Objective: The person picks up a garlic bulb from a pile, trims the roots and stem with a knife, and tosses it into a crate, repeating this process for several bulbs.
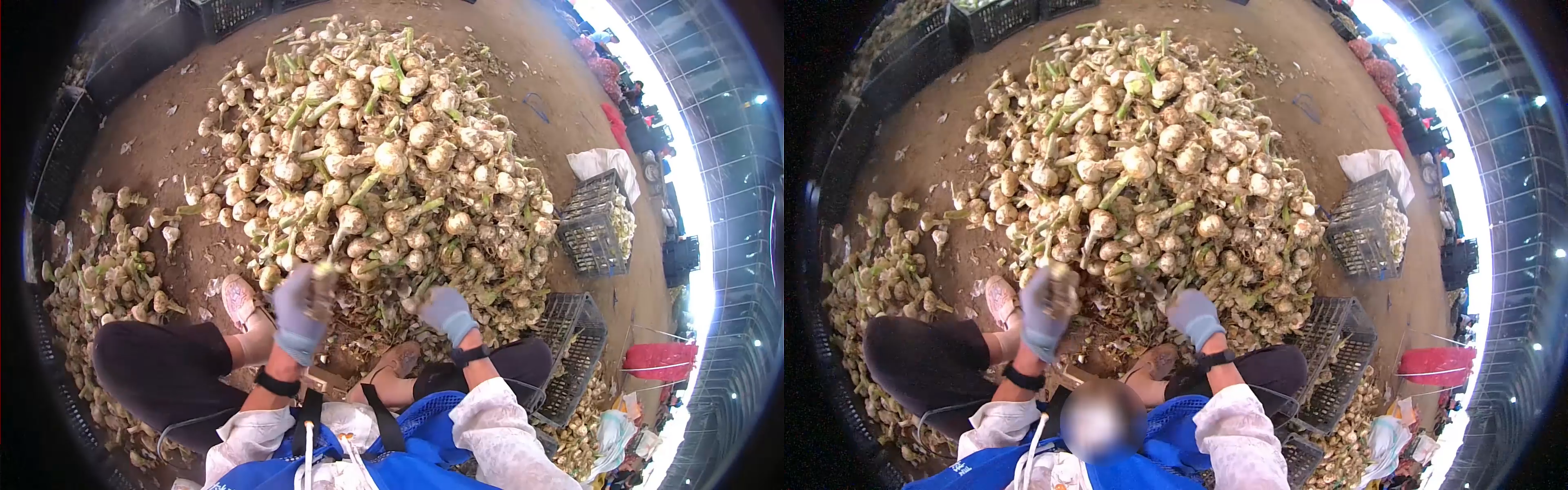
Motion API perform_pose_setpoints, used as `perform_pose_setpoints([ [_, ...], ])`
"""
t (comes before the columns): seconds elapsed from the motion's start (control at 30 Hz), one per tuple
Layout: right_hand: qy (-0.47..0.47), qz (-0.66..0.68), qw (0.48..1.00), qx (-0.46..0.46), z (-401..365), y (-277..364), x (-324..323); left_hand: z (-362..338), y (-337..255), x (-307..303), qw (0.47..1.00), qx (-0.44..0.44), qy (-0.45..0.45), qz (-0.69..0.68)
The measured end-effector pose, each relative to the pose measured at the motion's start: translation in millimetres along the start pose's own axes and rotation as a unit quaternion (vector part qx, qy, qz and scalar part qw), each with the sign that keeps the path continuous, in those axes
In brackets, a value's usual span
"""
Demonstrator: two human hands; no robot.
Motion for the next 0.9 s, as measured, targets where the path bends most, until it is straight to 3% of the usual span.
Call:
perform_pose_setpoints([
  [0.03, -0.039, 0.011, 0.998, 0.05, 5.8, -6.4, -7.2, 4.8, 9.6, -6.8, 0.99, -0.081, 0.01, -0.119],
  [0.07, -0.111, 0.048, 0.99, 0.069, 14.1, 5.5, -21.4, 10.8, 15.5, -14.6, 0.961, -0.096, -0.023, -0.258],
  [0.1, -0.184, 0.087, 0.975, 0.086, 26.3, 21.3, -33.9, 16.8, 20.7, -31.4, 0.954, -0.11, -0.066, -0.272],
  [0.13, -0.257, 0.065, 0.964, 0.02, 41.9, 28.2, -38.6, 20.4, -21.7, -58.9, 0.931, -0.191, -0.096, -0.296],
  [0.17, -0.327, 0.044, 0.943, -0.048, 56.9, 32.6, -41.4, 33.6, -29.7, -85.4, 0.872, -0.143, -0.119, -0.453],
  [0.2, -0.33, 0.047, 0.941, -0.05, 74.8, 31.5, -42.2, 36.0, -14.6, -128.2, 0.694, -0.1, -0.073, -0.709],
  [0.27, -0.155, -0.048, 0.987, -0.023, 109.4, 26.4, -33.7, 24.0, -52.5, -194.3, 0.681, 0.077, 0.015, -0.728],
  [0.33, -0.141, -0.078, 0.987, -0.015, 119.9, 25.1, -20.2, 9.3, -70.3, -225.7, 0.595, 0.15, 0.115, -0.781],
  [0.37, -0.124, -0.108, 0.986, 0.001, 121.3, 25.1, -13.5, 7.5, -57.1, -230.1, 0.606, 0.186, 0.132, -0.762],
  [0.43, -0.139, -0.107, 0.985, -0.005, 120.2, 27.8, -14.3, 14.7, -37.3, -203.1, 0.722, 0.074, 0.123, -0.677],
  [0.47, -0.153, -0.103, 0.983, -0.005, 118.5, 27.4, -16.5, 20.1, -23.8, -175.0, 0.831, -0.026, -0.001, -0.555],
  [0.5, -0.219, -0.087, 0.971, -0.051, 115.1, 20.3, -16.1, 22.4, -23.8, -144.1, 0.896, -0.124, -0.126, -0.407],
  [0.53, -0.223, -0.093, 0.969, -0.054, 105.9, 26.9, -24.8, 19.3, -45.1, -110.7, 0.885, -0.154, -0.102, -0.427],
  [0.57, -0.284, 0.046, 0.955, -0.067, 87.3, 41.5, -41.2, 18.1, -18.6, -87.5, 0.937, -0.151, -0.071, -0.306],
  [0.6, -0.338, 0.184, 0.92, -0.074, 64.8, 56.4, -54.8, 17.1, -4.9, -59.1, 0.955, -0.153, -0.053, -0.247],
  [0.63, -0.285, 0.383, 0.878, -0.024, 42.4, 73.0, -59.6, 3.8, 3.1, -30.1, 0.952, -0.168, 0.026, -0.255],
  [0.67, -0.22, 0.566, 0.794, 0.026, 20.2, 93.2, -60.4, -4.2, -13.5, -9.0, 0.963, -0.153, 0.077, -0.21],
  [0.7, -0.177, 0.605, 0.776, 0.022, -0.6, 115.2, -62.1, -9.1, -18.7, 11.4, 0.977, -0.064, 0.104, -0.176],
  [0.73, -0.132, 0.643, 0.754, 0.016, -15.6, 129.6, -56.4, -16.4, -6.9, 27.9, 0.969, -0.086, 0.117, -0.199],
  [0.8, -0.091, 0.619, 0.78, 0.012, -24.5, 124.4, -32.4, -25.0, 8.9, 38.2, 0.912, -0.159, 0.125, -0.357],
  [0.83, -0.198, 0.442, 0.868, -0.108, -23.4, 114.7, -28.6, -26.1, 6.9, 32.6, 0.914, -0.158, 0.118, -0.354],
  [0.87, -0.294, 0.238, 0.899, -0.222, -26.3, 112.2, -28.0, -27.2, 3.1, 27.1, 0.915, -0.16, 0.118, -0.35],
  [0.9, -0.294, 0.129, 0.927, -0.194, -43.5, 121.2, -47.3, -27.8, 0.9, 22.5, 0.902, -0.166, 0.127, -0.377],
])
Point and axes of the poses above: each hand's wrist, its own z-axis towards the middle knuckle, its own x-axis out of the palm, y = z × x, the point moved 2 cm from there along z, towards the middle knuckle, and after that the axes turned 7 degrees about -x, right-handed, at the moved point
